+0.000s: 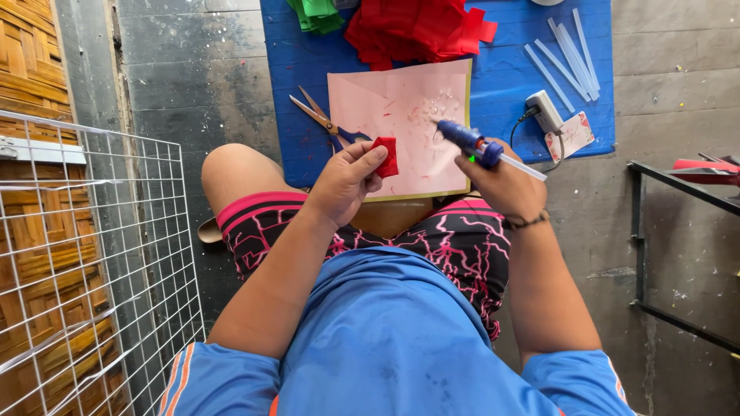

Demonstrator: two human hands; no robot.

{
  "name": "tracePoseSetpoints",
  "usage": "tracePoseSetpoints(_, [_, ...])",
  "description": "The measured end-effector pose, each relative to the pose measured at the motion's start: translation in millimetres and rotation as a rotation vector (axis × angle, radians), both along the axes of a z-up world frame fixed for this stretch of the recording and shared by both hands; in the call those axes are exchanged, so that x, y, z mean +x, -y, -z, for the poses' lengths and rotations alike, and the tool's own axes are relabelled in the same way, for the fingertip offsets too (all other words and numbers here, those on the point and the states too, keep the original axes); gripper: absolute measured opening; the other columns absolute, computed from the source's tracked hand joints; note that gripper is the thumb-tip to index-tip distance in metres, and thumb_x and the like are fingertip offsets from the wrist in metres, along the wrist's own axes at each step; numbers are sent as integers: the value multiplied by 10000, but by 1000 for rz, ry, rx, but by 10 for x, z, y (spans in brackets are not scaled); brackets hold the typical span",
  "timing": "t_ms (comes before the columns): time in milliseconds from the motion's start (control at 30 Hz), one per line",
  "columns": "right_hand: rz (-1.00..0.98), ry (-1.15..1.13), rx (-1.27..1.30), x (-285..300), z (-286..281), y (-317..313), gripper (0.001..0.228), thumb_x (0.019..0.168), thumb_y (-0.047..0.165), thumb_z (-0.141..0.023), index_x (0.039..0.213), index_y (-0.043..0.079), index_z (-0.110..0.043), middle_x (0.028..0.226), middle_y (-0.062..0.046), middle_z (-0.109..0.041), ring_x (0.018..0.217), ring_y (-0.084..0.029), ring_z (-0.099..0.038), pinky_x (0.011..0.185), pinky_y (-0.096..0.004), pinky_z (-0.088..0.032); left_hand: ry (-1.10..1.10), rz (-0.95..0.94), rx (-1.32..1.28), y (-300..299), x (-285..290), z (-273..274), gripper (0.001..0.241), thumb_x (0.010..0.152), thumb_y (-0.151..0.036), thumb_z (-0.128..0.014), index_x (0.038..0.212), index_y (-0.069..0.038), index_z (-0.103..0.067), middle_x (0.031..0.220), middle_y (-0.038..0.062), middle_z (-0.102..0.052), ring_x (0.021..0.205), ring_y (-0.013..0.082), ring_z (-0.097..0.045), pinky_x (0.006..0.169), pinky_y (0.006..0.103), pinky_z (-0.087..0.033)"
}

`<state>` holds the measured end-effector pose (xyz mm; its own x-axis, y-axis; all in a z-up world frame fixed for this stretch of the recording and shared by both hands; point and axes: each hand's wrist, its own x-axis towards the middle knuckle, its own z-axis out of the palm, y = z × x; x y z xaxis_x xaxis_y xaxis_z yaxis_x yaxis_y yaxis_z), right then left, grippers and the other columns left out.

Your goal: The person assembles a paper flower by using a glue gun to apply adhesive to small red paper pieces and then cutting and folding them into a flower shape.

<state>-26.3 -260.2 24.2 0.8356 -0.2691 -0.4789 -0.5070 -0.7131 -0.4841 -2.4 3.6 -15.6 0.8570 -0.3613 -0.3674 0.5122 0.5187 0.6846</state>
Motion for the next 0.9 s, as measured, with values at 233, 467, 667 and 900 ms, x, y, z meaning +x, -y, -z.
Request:
tracePoseSetpoints(233, [256,317,124,204,1581,157,494,976,541,-713,1191,98,-667,1050,-202,-711,1064,-394,-668,916,-540,-477,-1,-29,63,-6,-3,-18,221,994,-174,-705,1152,-19,-692,828,92,-672,643,70,-554,586,180,-453])
tracePoseSetpoints(467, [249,431,-9,259,1979,137,670,1005,600,-679,1263,-9,-576,1152,-293,-622,1206,-480,-567,1080,-530,-429,12,-38,108,8,-1,-54,257,1002,-178,-695,1189,-2,-676,868,110,-682,654,75,-556,585,181,-459])
tracePoseSetpoints(667, [153,293,-46,111,1530,89,779,891,585,-788,1326,-6,-529,1238,-284,-579,1239,-481,-533,1099,-529,-407,27,-52,92,17,0,-20,240,999,-162,-696,1176,-1,-684,837,99,-669,636,73,-552,566,175,-457])
tracePoseSetpoints(900, [-125,25,-51,-504,757,-74,436,987,469,-645,1152,75,-735,1059,-181,-733,1110,-400,-661,974,-520,-505,31,-75,57,115,-58,3,225,988,-146,-714,1163,-6,-694,803,93,-655,622,74,-556,555,174,-470])
